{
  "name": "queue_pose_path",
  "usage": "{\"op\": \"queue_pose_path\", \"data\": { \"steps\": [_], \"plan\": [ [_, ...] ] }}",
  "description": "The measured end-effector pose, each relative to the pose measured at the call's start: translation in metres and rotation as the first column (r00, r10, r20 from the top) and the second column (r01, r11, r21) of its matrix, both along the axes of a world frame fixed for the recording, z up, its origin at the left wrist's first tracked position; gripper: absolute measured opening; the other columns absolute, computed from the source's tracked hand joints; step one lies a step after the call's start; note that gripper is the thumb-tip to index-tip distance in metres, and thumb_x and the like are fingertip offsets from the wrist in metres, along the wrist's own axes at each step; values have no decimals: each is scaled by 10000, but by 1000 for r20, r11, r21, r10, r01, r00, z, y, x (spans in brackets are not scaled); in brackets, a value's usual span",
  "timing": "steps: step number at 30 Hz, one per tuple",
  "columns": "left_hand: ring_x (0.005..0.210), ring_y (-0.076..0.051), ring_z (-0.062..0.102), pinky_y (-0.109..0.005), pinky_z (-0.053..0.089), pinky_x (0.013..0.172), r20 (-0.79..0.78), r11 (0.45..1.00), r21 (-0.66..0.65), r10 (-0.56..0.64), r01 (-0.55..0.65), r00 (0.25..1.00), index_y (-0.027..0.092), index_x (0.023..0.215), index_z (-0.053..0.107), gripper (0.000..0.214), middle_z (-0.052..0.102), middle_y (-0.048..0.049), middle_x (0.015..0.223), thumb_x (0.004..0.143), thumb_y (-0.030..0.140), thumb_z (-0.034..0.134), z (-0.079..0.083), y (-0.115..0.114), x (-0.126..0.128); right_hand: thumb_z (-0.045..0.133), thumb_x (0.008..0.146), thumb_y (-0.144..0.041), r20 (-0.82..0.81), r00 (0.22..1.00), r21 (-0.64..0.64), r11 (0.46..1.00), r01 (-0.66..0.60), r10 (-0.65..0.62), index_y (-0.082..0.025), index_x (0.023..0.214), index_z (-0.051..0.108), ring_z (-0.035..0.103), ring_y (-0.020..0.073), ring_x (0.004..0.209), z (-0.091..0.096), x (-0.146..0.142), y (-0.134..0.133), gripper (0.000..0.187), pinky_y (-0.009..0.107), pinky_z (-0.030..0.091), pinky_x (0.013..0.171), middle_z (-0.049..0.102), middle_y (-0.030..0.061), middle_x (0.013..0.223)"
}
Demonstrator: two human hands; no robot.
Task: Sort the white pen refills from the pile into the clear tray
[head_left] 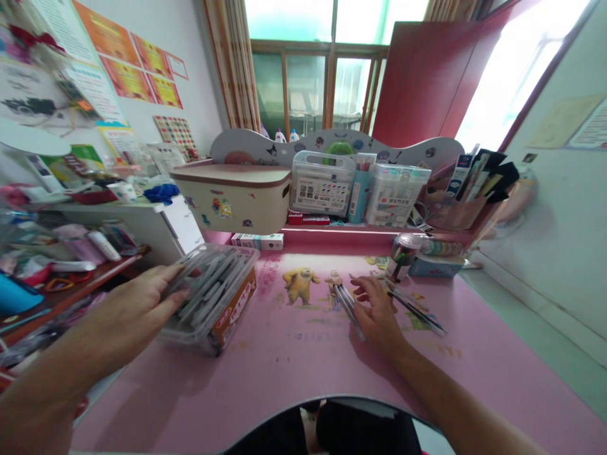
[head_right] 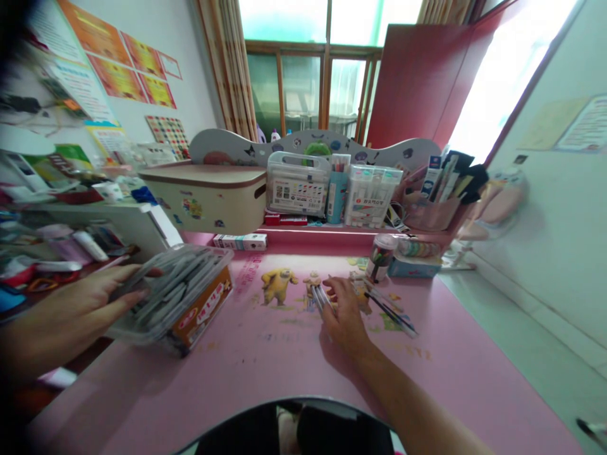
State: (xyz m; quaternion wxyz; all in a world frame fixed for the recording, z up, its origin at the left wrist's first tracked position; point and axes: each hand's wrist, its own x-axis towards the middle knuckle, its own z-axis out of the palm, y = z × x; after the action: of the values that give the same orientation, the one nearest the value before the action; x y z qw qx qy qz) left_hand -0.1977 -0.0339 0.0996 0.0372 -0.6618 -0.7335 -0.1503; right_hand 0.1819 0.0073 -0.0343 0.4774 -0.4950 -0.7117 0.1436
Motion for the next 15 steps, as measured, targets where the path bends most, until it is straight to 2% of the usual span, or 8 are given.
{"op": "queue_pose_path", "data": {
  "steps": [3, 9, 12, 15],
  "plan": [
    [1195, -253, 579, -373, 405, 1050, -45, 998, -45, -34, 32, 998, 86, 1333, 540, 556, 630, -125, 1311, 887, 368, 362, -3, 2, -2, 465, 768, -74, -5, 1000, -3, 1000, -6, 6, -189, 1164, 562, 572, 189, 914, 0, 1, 0, 425, 344, 527, 795, 555, 88, 1120],
    [1261, -245, 527, -383, 365, 1091, -111, 1000, -5, -20, 20, 994, 87, 1304, 532, 523, 593, -142, 1353, 910, 371, 338, -8, 2, -9, 471, 764, -81, -4, 1000, -16, 1000, -8, 8, -183, 1149, 574, 578, 194, 918, -1, 1, 1, 411, 339, 532, 788, 560, 94, 1119],
    [1180, -257, 580, -397, 423, 1036, -119, 999, 45, -24, 29, 993, 120, 1260, 553, 461, 641, -129, 1247, 921, 336, 327, -3, 1, -2, 468, 766, -79, -13, 1000, -18, 1000, -11, 11, -187, 1141, 576, 579, 193, 916, -2, 1, 1, 405, 331, 536, 773, 564, 93, 1117],
    [1102, -266, 617, -400, 463, 986, -151, 990, 100, -86, 101, 985, 146, 1138, 615, 378, 684, -117, 1098, 886, 218, 343, 4, 2, 11, 471, 769, -81, -5, 1000, -18, 1000, -9, 8, -191, 1144, 577, 578, 192, 917, -2, 0, 1, 405, 334, 536, 775, 563, 90, 1123]
  ]
}}
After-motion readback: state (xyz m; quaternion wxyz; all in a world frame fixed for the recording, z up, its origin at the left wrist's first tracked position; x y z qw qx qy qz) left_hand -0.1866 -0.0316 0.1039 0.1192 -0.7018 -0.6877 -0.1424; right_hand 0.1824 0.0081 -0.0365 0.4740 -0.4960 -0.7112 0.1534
